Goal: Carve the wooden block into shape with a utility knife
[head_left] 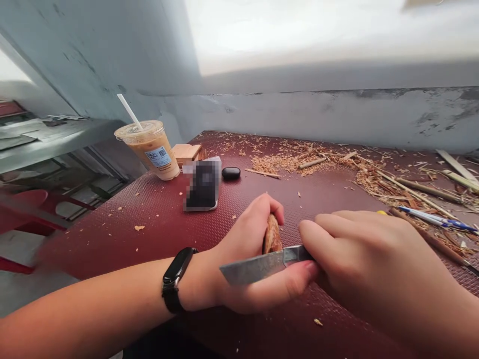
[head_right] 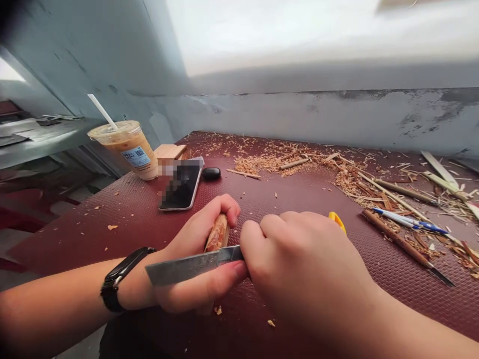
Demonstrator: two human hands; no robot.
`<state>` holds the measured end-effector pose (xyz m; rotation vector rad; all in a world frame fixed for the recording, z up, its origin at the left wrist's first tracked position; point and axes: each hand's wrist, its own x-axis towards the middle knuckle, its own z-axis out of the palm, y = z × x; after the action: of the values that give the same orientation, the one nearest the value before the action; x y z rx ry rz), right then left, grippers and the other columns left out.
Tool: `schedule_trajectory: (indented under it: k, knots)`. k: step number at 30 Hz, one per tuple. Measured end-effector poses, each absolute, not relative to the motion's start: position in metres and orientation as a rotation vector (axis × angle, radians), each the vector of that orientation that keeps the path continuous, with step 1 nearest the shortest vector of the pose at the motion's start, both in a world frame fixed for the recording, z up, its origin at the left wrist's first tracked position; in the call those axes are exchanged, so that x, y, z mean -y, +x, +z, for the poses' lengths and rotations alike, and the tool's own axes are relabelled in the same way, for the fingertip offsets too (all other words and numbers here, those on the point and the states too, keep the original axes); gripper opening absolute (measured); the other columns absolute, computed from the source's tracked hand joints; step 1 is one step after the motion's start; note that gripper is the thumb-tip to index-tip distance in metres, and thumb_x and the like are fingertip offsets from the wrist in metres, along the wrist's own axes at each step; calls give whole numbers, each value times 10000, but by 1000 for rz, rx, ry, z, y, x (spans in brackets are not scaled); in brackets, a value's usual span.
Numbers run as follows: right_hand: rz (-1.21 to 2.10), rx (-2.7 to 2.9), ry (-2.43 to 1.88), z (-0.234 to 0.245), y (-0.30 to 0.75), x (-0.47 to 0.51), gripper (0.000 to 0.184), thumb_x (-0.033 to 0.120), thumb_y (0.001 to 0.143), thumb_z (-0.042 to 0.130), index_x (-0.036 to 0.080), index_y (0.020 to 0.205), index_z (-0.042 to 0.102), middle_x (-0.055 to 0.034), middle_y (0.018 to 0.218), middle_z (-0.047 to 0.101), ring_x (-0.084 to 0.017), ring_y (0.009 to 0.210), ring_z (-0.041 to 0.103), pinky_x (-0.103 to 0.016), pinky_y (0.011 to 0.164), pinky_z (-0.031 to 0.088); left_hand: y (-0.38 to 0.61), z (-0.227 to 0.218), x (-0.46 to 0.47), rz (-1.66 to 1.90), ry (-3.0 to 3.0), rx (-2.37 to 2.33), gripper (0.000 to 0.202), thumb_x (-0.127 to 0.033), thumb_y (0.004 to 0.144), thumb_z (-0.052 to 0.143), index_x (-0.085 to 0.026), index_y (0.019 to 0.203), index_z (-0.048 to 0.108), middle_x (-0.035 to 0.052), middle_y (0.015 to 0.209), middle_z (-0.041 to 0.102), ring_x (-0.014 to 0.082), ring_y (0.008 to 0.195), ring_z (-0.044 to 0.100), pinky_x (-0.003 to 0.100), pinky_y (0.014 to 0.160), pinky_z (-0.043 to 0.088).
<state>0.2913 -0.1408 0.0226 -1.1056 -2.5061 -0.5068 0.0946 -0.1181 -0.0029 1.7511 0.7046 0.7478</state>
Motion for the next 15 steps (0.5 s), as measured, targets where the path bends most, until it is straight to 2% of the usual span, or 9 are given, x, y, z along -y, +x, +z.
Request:
schedule_trajectory:
  k: [6, 8, 12, 15]
  knots:
    - [-609, 2390, -1278, 16, 289, 143, 203, 87, 699, 504, 255, 649, 401, 27, 525, 442, -174, 410, 442, -280, 483, 199, 94, -5, 120, 873, 1723, -716, 390, -354, 907, 642, -240, 921, 270, -89, 643, 399, 97, 572, 363, 272, 563, 310]
    - [-589, 2419, -1227, 21, 289, 141, 204, 88, 708, 501, 251, 633, 404, 26, 518, 444, -170, 406, 429, -284, 486, 191, 94, -4, 118, 833, 1754, -741, 441, -406, 879, 677, -237, 933, 273, -80, 669, 421, 100, 584, 378, 277, 575, 317]
    - [-339, 2616, -1139, 33, 292, 135, 204, 58, 677, 525, 235, 605, 452, 37, 527, 500, -149, 407, 407, -305, 501, 170, 93, -3, 113, 711, 1813, -713, 586, -427, 771, 771, -236, 1000, 266, -76, 704, 464, 107, 582, 405, 277, 560, 299]
    - [-293, 2651, -1122, 36, 294, 133, 210, 39, 641, 537, 232, 592, 471, 47, 515, 499, -139, 397, 395, -309, 497, 163, 94, -3, 112, 712, 1853, -695, 584, -446, 761, 767, -231, 983, 271, -69, 720, 463, 110, 598, 384, 292, 578, 323]
